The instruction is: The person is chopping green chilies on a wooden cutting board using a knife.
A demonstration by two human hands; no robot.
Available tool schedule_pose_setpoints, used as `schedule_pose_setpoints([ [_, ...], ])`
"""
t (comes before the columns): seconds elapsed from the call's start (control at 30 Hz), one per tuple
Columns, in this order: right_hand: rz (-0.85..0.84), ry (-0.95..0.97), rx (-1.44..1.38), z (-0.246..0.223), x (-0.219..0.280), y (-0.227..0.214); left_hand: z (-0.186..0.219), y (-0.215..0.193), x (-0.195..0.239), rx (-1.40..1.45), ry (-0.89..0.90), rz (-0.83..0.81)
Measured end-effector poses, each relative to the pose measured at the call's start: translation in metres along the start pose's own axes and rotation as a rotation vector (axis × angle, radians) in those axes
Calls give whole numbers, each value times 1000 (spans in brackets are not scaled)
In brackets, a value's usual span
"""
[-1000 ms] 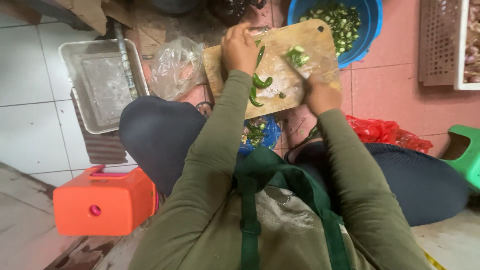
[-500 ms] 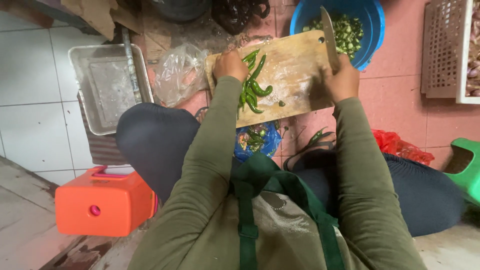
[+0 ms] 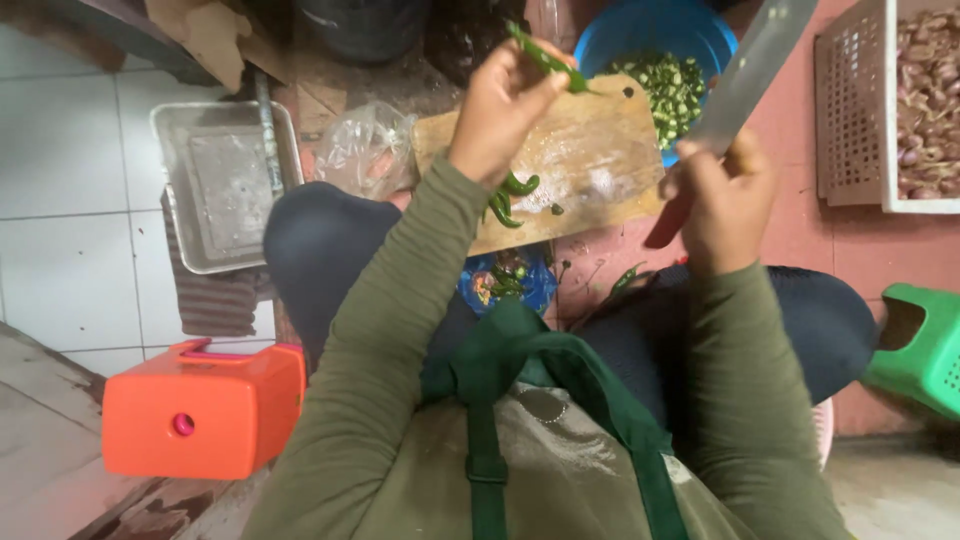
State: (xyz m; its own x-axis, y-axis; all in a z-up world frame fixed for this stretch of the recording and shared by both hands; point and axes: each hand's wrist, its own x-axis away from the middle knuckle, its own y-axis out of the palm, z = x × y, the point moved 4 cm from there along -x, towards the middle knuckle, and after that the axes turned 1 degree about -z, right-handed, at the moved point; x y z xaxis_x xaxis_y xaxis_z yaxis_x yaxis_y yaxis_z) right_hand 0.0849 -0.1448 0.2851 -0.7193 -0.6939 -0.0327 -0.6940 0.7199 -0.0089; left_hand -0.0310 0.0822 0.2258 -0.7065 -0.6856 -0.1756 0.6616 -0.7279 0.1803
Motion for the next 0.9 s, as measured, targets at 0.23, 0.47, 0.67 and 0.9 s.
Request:
schedule_pose_setpoints([
  [0.23,-59,-111,-169,4,13,53,10,12,36,629,20,-78],
  [0.47,-16,-286,-37,5,4,70,28,22,39,605,170,-69],
  [0.67,-129,-346,95,-4,4,93,30,22,43,314,304,0],
  [0.9,-127,-358,156,1,5,94,33,27,54,247,296,63],
])
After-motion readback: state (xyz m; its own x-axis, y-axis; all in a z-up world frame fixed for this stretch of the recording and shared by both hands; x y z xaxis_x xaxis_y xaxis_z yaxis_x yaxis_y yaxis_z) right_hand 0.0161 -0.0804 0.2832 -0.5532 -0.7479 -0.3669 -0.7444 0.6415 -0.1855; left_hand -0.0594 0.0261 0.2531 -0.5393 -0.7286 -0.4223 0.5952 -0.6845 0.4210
